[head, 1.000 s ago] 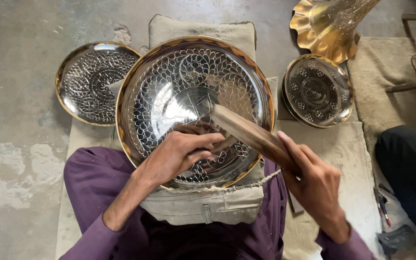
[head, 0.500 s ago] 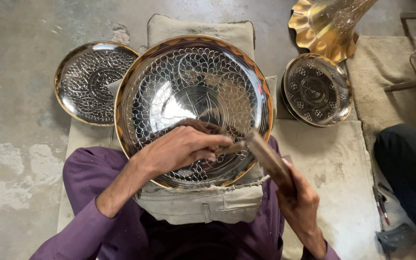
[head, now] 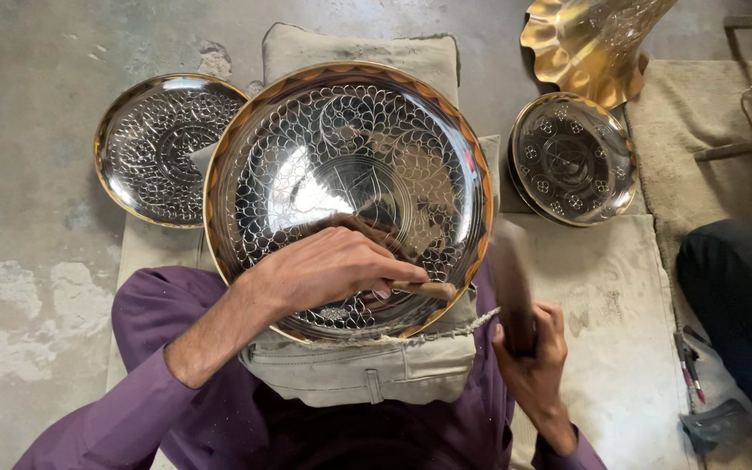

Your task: The person sits on the floor with an engraved metal tray resting on a lap cushion and holds a small punch against the tray's surface. They repeatedly strike the punch with a wooden mallet, repositioning the punch to work along the decorative pattern, with other engraved trays and bowls laid on the floor nearby.

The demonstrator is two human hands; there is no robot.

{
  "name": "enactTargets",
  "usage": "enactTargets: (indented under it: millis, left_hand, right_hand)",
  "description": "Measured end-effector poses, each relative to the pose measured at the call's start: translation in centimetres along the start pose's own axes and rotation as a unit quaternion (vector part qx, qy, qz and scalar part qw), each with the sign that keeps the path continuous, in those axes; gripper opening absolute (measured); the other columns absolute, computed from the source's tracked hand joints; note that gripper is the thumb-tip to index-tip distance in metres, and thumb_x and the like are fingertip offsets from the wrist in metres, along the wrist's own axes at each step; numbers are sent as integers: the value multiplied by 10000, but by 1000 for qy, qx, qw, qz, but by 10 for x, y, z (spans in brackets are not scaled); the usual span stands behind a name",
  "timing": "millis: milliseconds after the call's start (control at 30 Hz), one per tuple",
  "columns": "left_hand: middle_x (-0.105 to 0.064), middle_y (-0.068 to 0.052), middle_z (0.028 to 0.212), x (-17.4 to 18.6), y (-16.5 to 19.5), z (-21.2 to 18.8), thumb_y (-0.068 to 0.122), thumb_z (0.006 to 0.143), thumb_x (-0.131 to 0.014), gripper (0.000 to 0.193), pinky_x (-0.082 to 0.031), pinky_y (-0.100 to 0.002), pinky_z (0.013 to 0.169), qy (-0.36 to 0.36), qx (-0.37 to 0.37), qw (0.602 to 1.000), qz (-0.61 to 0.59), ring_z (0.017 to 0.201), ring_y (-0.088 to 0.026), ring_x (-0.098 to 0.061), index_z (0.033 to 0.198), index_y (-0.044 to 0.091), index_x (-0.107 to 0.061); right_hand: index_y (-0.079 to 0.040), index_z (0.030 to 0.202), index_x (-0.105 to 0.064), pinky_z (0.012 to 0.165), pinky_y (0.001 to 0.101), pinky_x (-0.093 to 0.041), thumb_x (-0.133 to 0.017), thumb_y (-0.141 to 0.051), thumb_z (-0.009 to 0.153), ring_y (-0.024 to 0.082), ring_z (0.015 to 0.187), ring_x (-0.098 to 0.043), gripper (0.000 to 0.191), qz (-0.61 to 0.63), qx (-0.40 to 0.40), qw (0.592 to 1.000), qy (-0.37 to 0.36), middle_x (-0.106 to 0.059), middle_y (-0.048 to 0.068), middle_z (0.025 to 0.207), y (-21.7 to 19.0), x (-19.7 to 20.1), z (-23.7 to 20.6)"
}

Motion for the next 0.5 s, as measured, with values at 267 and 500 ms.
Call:
enactTargets:
  millis: [267,500]
  left_hand:
    - [-787,-1,992,13,17,-5,65,814,-663,546,-623,-355,734,30,-69,997,27,854,-176,-756,1327,253,-665]
    - [-755,4,831,10,19,-7,19,878,-634,537,-603,-351,614,45,-33,997,52,699,-164,-733,1358,260,-647]
  right_hand:
    - [-39,1231,-481,704,339,-631,-738,49,868,282,929,-711,452,55,61,994,65,-603,169,1158,5,-10,-8]
    - [-31,1267,-503,749,355,-540,-758,46,775,278,893,-632,560,13,40,999,17,-605,187,1117,-4,-7,-3]
Point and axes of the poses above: each hand's wrist, its own z-axis towards the middle knuckle, its own x-axis out of the back of the hand, y = z × x, the point moved 4 cm from there along z, towards the middle knuckle
